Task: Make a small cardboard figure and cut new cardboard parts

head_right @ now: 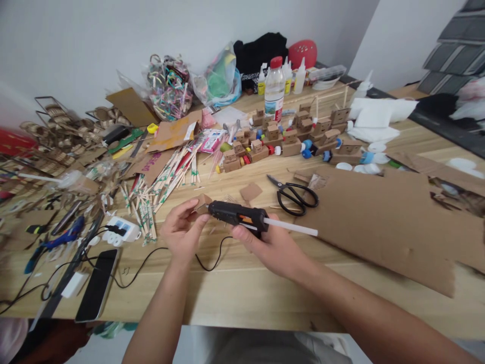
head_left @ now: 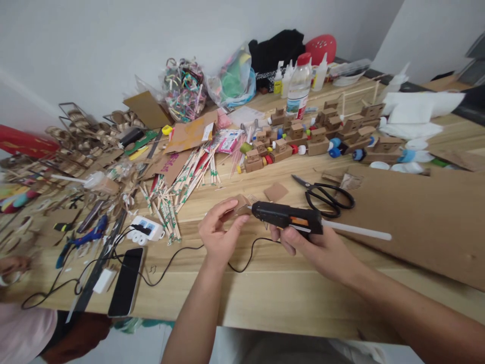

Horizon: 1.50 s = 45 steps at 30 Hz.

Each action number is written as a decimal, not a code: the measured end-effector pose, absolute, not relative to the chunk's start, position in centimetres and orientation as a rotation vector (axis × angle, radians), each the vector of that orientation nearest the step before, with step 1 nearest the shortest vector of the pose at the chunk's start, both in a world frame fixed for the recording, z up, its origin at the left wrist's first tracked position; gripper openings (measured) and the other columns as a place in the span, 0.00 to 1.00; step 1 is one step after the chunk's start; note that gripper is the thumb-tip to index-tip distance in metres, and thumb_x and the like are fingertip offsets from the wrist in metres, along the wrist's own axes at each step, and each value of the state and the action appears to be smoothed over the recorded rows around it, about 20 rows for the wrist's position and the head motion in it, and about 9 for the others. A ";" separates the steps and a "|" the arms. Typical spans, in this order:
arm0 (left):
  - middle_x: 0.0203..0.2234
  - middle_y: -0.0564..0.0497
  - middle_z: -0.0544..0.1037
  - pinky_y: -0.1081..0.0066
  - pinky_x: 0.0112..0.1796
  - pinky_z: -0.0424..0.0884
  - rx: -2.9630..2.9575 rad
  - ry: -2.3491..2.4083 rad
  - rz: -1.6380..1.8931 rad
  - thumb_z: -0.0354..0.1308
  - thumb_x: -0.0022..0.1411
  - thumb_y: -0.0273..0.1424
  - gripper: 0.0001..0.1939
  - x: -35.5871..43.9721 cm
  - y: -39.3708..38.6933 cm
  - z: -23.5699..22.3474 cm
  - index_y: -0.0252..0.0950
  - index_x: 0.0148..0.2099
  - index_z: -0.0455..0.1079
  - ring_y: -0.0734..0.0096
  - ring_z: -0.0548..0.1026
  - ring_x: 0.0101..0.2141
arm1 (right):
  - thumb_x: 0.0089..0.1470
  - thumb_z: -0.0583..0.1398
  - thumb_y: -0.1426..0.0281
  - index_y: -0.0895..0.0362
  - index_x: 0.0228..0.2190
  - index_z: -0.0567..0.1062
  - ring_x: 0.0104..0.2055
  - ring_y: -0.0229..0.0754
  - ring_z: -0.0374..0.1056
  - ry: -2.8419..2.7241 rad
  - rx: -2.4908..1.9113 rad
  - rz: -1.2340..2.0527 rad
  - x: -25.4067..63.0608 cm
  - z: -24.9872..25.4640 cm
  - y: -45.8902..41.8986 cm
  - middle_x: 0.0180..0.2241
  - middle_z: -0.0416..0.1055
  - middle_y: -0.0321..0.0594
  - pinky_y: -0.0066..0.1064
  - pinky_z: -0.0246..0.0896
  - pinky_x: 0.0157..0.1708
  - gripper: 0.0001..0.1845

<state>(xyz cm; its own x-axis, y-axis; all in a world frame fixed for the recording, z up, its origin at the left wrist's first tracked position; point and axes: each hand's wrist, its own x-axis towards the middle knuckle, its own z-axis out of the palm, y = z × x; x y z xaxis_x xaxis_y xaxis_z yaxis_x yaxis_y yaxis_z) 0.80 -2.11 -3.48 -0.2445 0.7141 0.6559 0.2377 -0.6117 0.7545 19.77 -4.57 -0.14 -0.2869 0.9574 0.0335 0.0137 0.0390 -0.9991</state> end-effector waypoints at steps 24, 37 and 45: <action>0.34 0.48 0.86 0.73 0.35 0.84 1.713 1.159 1.937 0.73 0.57 0.45 0.16 0.9 -2.1 -3.5 0.39 0.41 0.82 0.66 0.86 0.37 | 0.45 0.62 0.30 0.55 0.28 0.74 0.21 0.35 0.57 -1.403 -1.048 1.433 19.8 -0.1 -4.6 0.23 0.68 0.37 0.31 0.58 0.21 0.39; 0.35 0.48 0.86 0.72 0.36 0.84 1.713 1.171 1.927 0.72 0.58 0.45 0.16 0.8 -2.1 -3.7 0.39 0.42 0.81 0.65 0.86 0.37 | 0.44 0.60 0.28 0.55 0.28 0.73 0.21 0.36 0.58 -1.391 -1.084 1.393 19.7 -0.6 -4.6 0.22 0.66 0.35 0.32 0.58 0.22 0.41; 0.35 0.48 0.86 0.73 0.36 0.84 1.691 1.122 1.946 0.74 0.57 0.42 0.14 0.9 -2.2 -3.5 0.41 0.42 0.82 0.66 0.86 0.37 | 0.45 0.60 0.28 0.54 0.28 0.73 0.22 0.38 0.59 -1.397 -1.083 1.414 19.8 -0.2 -4.7 0.21 0.64 0.35 0.33 0.59 0.23 0.40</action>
